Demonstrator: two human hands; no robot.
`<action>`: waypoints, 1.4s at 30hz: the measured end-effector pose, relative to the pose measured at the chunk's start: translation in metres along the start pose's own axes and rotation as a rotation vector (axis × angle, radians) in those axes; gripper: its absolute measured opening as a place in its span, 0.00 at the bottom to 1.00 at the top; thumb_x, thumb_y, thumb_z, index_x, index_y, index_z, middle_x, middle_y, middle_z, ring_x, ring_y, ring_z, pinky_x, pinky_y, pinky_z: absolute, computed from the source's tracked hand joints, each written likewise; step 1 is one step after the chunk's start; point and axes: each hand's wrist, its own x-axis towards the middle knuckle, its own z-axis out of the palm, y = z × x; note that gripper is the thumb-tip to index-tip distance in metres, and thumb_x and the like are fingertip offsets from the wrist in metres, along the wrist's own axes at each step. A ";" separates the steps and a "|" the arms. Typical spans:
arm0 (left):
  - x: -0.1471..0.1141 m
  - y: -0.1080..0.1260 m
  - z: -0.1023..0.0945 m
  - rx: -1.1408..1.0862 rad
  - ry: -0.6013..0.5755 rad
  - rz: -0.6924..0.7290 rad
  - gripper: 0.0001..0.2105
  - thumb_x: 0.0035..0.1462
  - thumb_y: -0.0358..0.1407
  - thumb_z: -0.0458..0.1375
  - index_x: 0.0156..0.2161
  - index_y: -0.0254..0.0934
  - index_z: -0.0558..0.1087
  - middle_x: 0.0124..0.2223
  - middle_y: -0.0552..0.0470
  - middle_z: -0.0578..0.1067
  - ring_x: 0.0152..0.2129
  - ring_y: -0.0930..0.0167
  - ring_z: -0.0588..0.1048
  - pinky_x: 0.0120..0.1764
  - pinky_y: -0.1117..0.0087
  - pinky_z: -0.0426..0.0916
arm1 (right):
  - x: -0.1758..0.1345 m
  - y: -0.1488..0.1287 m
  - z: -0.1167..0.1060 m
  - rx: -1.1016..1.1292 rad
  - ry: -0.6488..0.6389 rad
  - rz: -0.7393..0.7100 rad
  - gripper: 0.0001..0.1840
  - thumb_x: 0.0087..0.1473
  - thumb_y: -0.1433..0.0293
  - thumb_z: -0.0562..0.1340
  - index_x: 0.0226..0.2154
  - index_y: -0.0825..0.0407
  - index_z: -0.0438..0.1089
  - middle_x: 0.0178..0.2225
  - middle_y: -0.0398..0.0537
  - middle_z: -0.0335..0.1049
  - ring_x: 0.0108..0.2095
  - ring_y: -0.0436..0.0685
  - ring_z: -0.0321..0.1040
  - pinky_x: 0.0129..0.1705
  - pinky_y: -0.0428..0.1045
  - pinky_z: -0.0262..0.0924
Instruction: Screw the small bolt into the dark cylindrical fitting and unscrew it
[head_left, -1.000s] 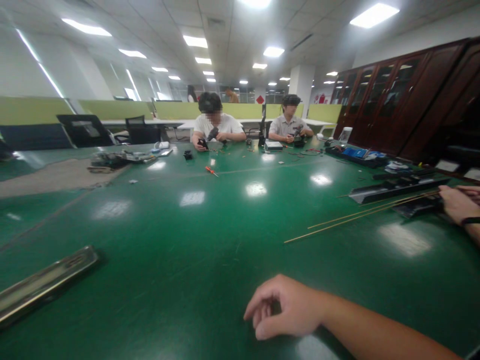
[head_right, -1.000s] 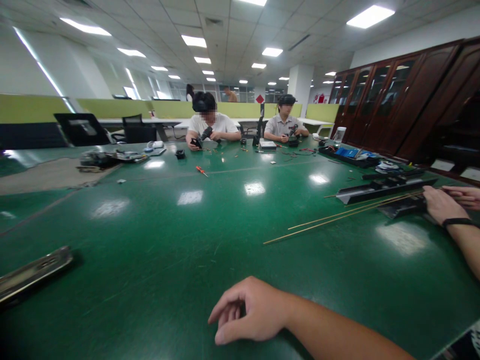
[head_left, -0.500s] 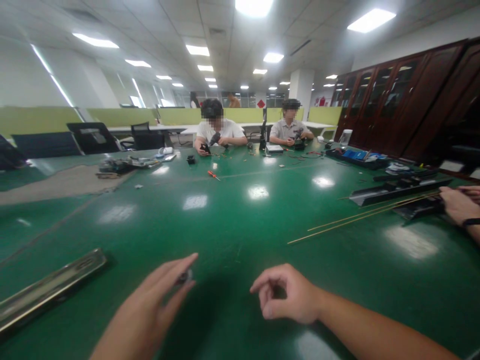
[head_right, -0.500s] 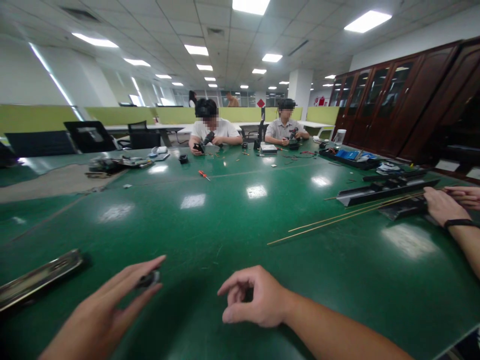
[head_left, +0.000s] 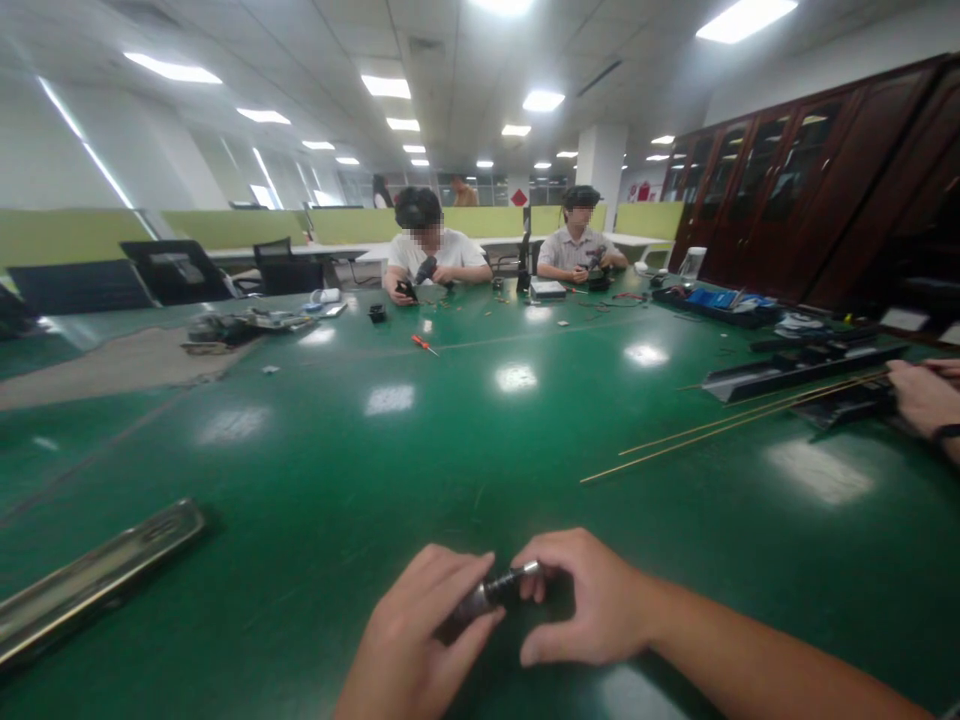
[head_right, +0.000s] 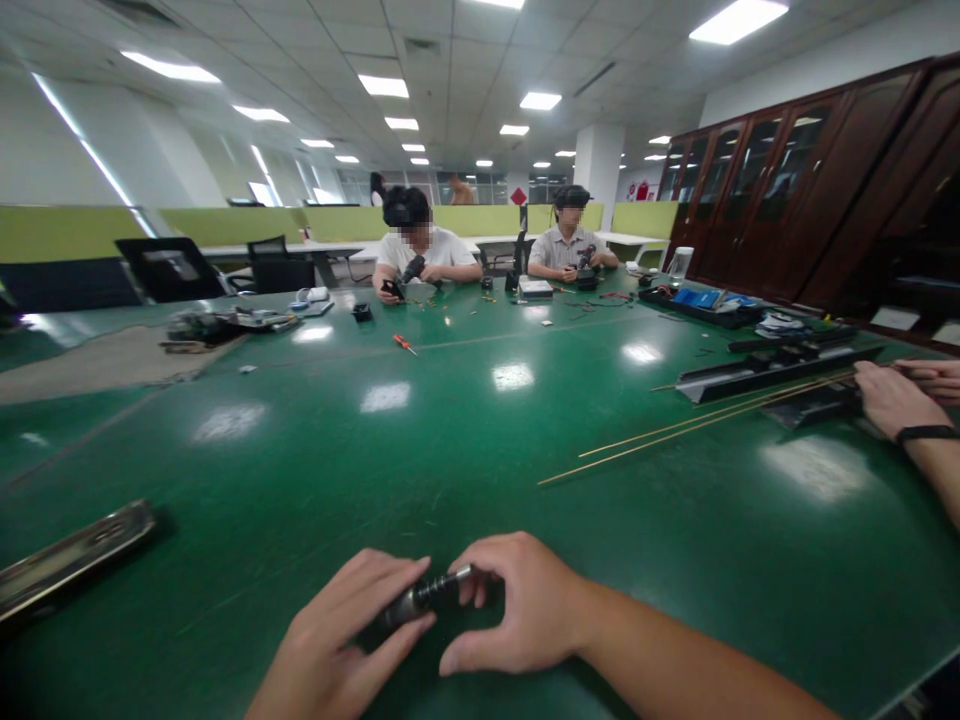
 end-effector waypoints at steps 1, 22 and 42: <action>-0.002 -0.001 0.001 0.006 -0.022 0.026 0.17 0.59 0.31 0.62 0.54 0.43 0.73 0.41 0.50 0.79 0.36 0.71 0.76 0.38 0.74 0.75 | 0.000 0.000 0.000 -0.027 -0.006 0.003 0.25 0.44 0.51 0.73 0.37 0.53 0.74 0.30 0.45 0.71 0.30 0.53 0.67 0.35 0.47 0.61; -0.006 0.008 0.019 -0.123 -0.066 -0.166 0.17 0.50 0.24 0.67 0.43 0.44 0.75 0.36 0.58 0.77 0.33 0.73 0.75 0.35 0.76 0.72 | -0.002 -0.007 0.003 -0.163 -0.003 0.015 0.07 0.55 0.67 0.66 0.33 0.54 0.78 0.27 0.45 0.74 0.28 0.51 0.69 0.32 0.45 0.57; -0.008 0.002 0.015 -0.108 -0.076 -0.223 0.18 0.50 0.23 0.66 0.43 0.45 0.74 0.38 0.58 0.77 0.36 0.73 0.73 0.38 0.75 0.72 | -0.003 -0.007 -0.001 -0.149 0.047 0.066 0.04 0.52 0.70 0.67 0.31 0.53 0.77 0.25 0.43 0.72 0.25 0.50 0.68 0.31 0.44 0.58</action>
